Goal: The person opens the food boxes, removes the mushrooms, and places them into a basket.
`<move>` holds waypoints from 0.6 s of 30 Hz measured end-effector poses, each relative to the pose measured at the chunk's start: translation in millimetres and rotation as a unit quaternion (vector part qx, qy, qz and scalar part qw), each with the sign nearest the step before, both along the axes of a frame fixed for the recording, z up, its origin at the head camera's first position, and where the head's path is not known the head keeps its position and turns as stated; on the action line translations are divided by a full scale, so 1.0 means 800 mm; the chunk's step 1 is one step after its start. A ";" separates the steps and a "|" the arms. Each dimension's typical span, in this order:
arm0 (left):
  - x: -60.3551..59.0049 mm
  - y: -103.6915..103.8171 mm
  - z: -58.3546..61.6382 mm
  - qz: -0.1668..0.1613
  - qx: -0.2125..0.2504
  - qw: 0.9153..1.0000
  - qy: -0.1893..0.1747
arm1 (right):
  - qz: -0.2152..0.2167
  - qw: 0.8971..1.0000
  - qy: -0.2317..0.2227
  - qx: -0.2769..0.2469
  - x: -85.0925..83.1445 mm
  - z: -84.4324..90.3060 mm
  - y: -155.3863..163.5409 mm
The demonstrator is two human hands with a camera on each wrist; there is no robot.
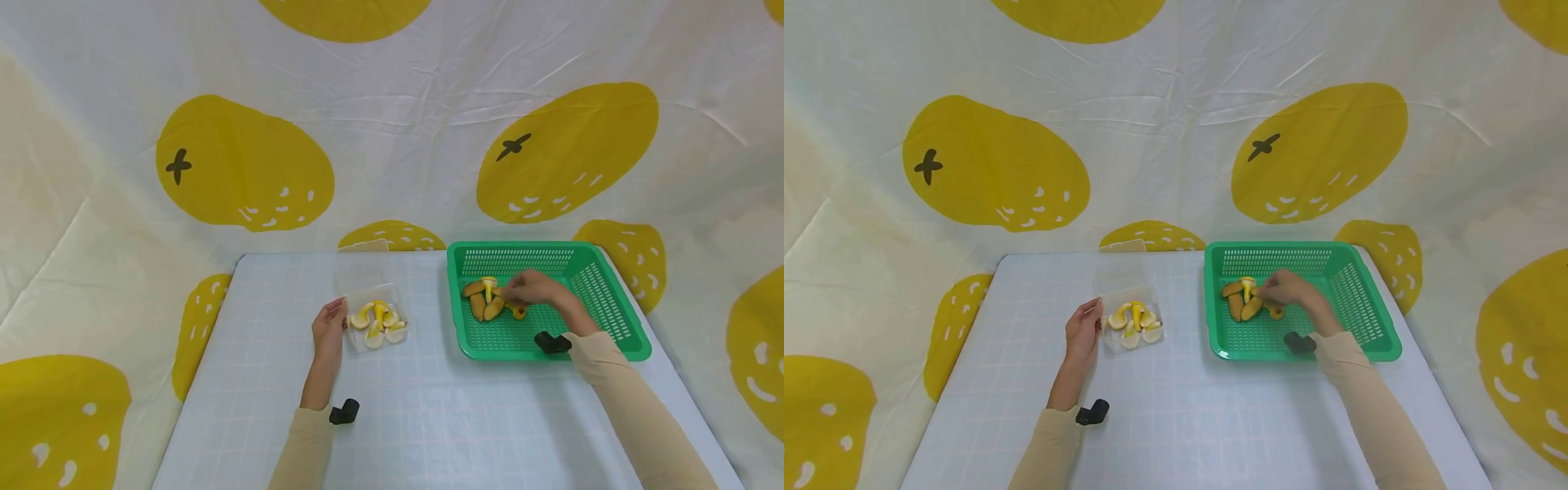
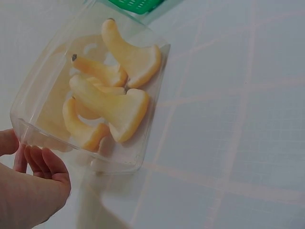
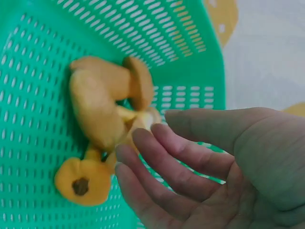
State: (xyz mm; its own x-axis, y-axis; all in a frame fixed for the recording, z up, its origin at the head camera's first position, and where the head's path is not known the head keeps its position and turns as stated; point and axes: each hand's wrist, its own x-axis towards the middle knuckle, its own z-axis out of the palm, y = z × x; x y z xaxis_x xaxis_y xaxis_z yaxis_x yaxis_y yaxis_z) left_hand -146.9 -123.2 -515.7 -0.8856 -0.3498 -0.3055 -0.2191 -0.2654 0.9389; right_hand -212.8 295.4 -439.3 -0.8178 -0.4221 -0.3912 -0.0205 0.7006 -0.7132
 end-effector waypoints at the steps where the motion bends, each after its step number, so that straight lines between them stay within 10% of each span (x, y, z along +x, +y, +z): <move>1: 0.002 0.001 0.005 0.000 -0.001 1.000 -0.001 | 0.000 1.000 0.007 -0.005 0.001 0.002 -0.003; 12: 0.007 0.004 0.012 0.000 0.002 1.000 0.002 | -0.012 0.997 0.067 -0.030 0.003 0.013 -0.046; 18: -0.008 0.001 -0.027 0.017 0.008 1.000 0.005 | -0.027 0.995 0.076 -0.055 0.002 0.009 -0.067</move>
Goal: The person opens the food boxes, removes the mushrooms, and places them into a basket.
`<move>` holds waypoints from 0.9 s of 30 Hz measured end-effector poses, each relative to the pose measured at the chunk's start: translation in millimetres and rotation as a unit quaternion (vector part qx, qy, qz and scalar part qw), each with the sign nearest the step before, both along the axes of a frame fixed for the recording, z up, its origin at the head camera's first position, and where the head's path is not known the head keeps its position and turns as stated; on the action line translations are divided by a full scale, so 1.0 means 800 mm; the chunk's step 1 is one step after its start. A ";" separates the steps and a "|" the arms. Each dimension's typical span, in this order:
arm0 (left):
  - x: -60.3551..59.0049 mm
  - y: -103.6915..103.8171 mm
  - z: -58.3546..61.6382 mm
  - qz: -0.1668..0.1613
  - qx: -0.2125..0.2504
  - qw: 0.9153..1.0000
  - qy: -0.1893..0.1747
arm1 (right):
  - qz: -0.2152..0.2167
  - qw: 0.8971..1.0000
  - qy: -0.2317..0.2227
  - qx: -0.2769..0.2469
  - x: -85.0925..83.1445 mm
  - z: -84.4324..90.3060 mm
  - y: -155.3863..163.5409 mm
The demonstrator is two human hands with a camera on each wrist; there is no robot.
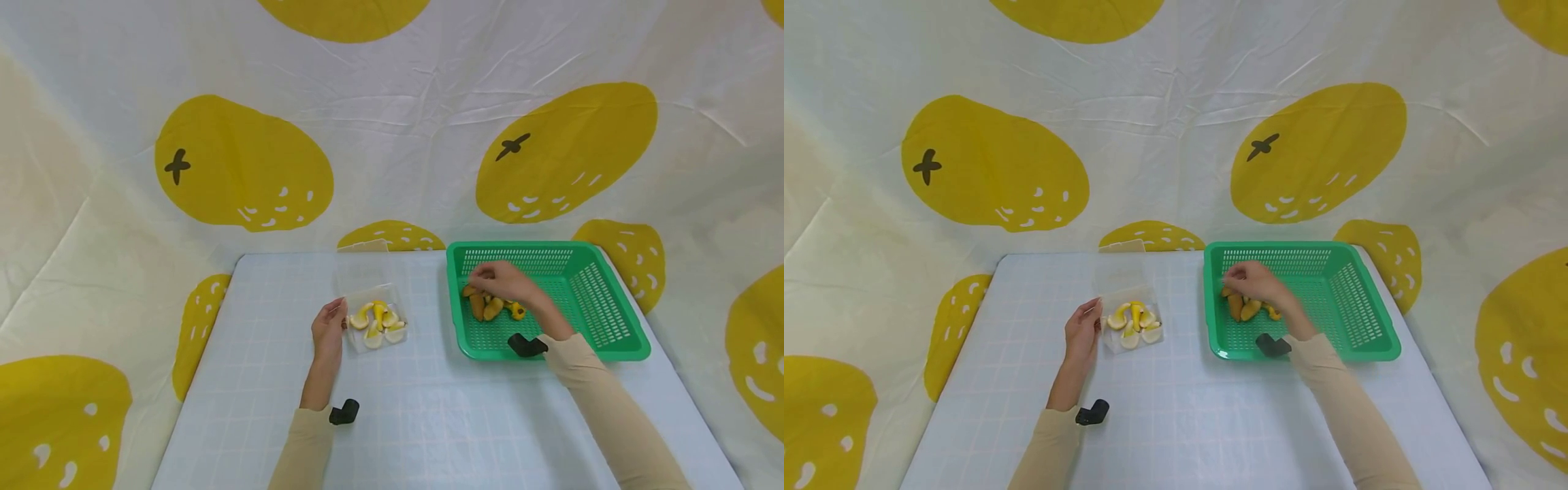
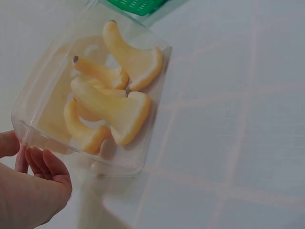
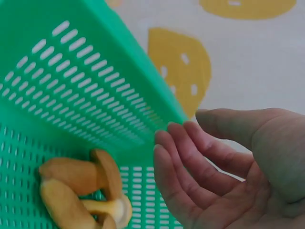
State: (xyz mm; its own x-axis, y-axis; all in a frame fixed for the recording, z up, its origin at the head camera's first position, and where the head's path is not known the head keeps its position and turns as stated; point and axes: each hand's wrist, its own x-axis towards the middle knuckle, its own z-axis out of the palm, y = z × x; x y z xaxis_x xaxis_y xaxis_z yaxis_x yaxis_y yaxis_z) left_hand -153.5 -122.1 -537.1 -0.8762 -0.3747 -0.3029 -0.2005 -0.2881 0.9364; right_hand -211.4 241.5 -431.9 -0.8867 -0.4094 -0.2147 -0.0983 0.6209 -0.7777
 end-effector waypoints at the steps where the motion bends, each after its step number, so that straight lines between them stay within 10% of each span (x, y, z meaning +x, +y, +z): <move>1: -0.002 0.000 -0.006 0.003 0.001 1.000 -0.001 | 0.000 1.000 0.000 -0.006 0.000 -0.001 -0.004; 27: -0.011 -0.004 0.013 0.025 0.019 0.998 -0.057 | 0.068 0.994 0.022 -0.082 0.005 -0.020 -0.126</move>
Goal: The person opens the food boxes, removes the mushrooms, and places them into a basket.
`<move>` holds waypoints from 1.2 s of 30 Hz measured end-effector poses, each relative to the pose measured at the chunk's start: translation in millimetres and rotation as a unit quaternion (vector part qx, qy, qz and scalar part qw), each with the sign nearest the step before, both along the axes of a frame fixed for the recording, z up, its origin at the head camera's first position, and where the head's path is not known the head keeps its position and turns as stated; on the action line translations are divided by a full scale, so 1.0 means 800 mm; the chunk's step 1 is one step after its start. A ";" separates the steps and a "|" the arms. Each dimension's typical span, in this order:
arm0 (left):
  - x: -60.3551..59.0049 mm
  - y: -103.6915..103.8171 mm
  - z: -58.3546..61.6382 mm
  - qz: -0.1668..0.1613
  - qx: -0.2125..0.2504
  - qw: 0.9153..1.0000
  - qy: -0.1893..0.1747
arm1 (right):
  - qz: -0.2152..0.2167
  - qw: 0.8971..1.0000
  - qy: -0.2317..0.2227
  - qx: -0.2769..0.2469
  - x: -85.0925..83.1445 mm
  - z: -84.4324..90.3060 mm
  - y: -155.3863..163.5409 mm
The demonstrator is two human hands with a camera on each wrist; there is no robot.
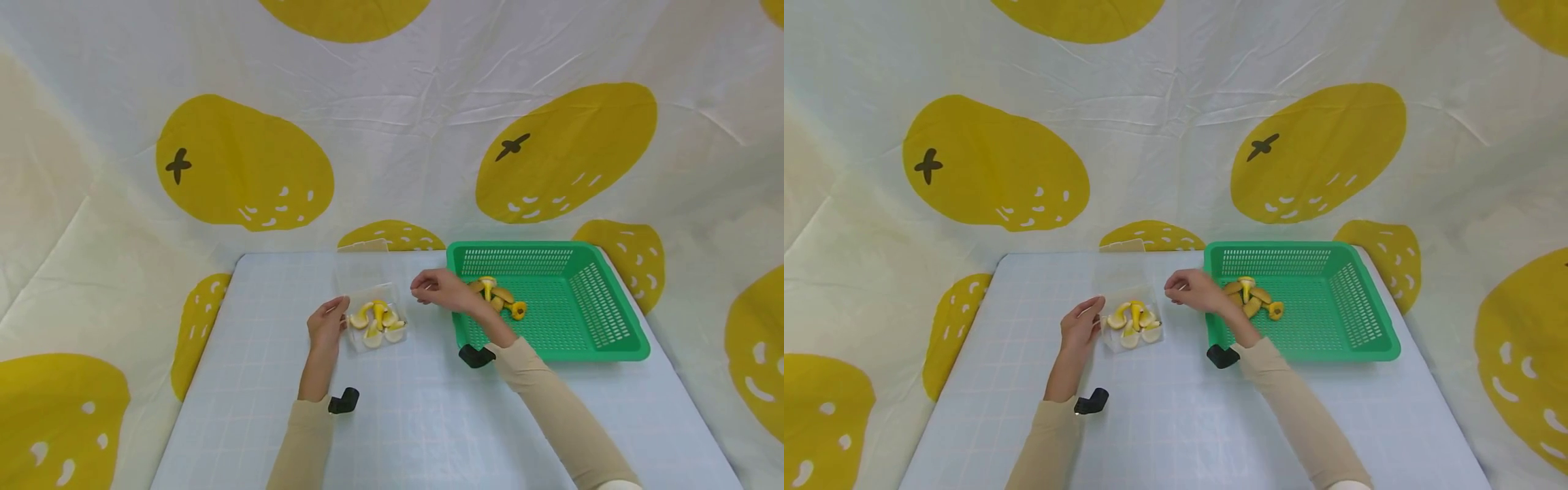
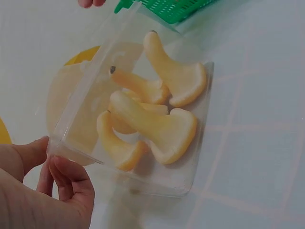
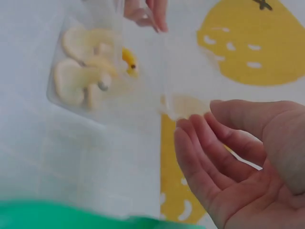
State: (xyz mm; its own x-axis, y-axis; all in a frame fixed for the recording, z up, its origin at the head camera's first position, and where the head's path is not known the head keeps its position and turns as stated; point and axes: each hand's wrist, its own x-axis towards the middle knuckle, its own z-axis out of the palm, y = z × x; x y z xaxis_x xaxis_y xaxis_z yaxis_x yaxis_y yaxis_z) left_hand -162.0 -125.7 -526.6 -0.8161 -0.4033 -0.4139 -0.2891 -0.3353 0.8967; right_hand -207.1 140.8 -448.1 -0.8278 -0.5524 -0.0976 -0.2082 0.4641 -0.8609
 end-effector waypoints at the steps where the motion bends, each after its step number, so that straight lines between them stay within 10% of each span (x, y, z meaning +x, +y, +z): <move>1: 0.000 -0.001 0.000 -0.001 0.010 1.000 0.002 | 0.007 1.000 0.006 -0.003 0.001 -0.001 -0.005; 17: -0.002 -0.002 -0.005 -0.016 0.044 0.998 -0.031 | 0.059 0.996 0.058 0.046 0.006 -0.025 -0.063; 29: -0.001 -0.006 -0.008 -0.023 0.039 0.999 -0.023 | 0.090 0.969 0.138 0.184 0.023 -0.040 -0.095; 36: -0.002 -0.005 -0.007 -0.028 0.034 0.999 -0.025 | 0.084 0.964 0.180 0.179 0.021 -0.047 -0.098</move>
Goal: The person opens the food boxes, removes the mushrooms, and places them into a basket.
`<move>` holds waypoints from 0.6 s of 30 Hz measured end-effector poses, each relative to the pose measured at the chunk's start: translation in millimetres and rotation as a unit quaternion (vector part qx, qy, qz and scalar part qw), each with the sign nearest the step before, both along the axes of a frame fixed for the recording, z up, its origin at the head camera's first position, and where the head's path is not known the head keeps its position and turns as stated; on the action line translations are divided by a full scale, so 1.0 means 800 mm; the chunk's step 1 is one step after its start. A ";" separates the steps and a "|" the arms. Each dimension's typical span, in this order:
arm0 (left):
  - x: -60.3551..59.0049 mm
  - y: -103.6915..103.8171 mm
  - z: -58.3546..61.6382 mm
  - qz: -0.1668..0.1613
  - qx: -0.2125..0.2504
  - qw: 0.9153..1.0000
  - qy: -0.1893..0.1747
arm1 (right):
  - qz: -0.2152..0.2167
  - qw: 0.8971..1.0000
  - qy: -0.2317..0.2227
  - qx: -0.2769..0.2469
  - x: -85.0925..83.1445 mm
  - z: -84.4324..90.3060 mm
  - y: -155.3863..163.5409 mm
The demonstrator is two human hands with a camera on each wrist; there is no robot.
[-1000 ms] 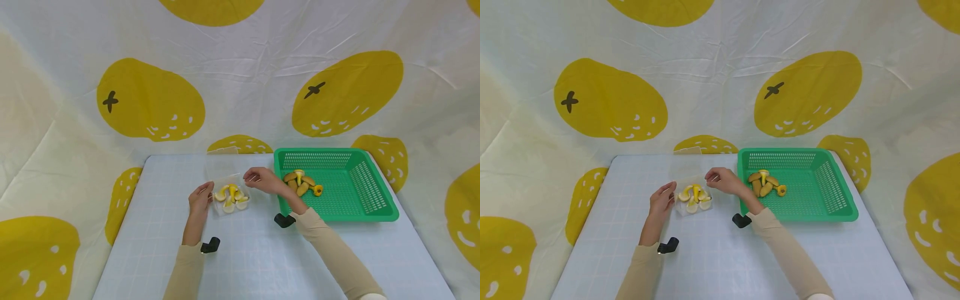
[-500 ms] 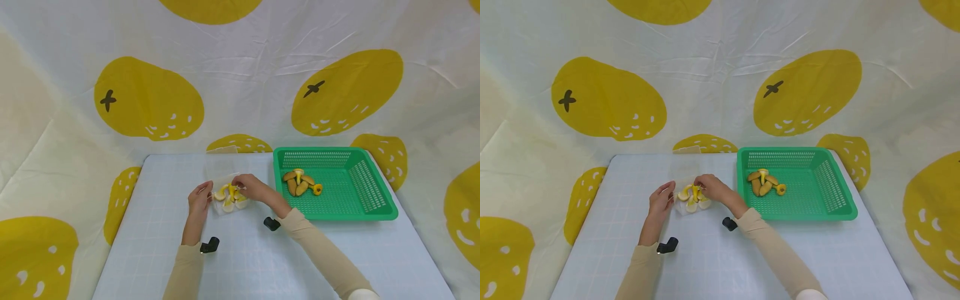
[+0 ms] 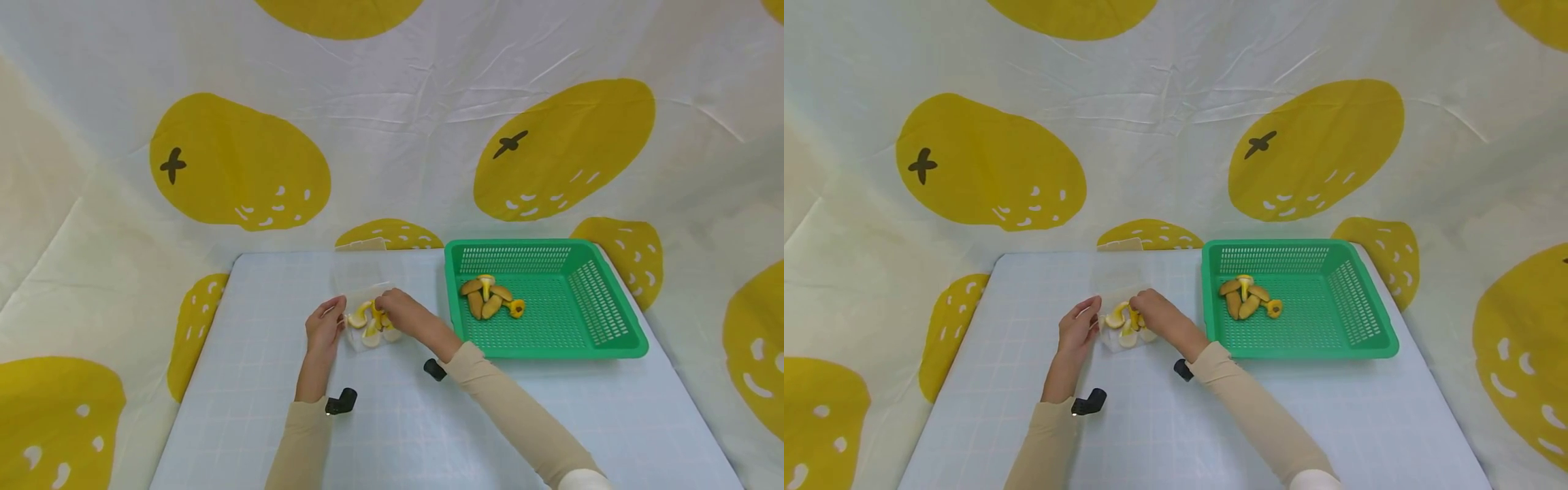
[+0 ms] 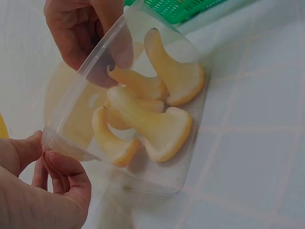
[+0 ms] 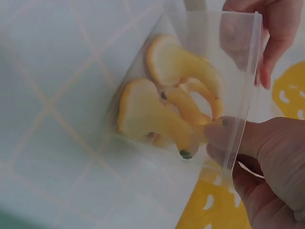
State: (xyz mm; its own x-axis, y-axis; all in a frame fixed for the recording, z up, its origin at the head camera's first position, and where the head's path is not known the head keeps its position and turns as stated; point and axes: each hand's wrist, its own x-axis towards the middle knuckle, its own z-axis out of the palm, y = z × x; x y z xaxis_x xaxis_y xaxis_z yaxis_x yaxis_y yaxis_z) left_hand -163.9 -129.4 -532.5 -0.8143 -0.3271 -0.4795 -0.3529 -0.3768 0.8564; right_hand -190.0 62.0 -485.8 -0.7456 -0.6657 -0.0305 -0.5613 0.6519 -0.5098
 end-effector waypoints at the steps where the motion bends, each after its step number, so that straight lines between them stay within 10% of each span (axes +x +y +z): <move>1: 0.000 0.000 0.000 0.000 0.001 1.000 0.000 | 0.005 1.000 0.008 -0.010 0.000 0.000 0.001; 18: 0.001 0.001 0.003 0.000 -0.011 1.000 -0.013 | -0.044 0.974 -0.053 -0.214 -0.006 0.002 0.035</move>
State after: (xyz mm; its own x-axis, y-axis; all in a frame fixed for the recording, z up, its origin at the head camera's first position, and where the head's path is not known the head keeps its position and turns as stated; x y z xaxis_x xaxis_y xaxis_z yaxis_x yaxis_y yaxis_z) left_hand -162.8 -128.8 -530.0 -0.8022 -0.3370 -0.4928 -0.3748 -0.3583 0.8551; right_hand -194.7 89.9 -484.2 -0.8080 -0.5678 0.1573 -0.4430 0.4094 -0.7976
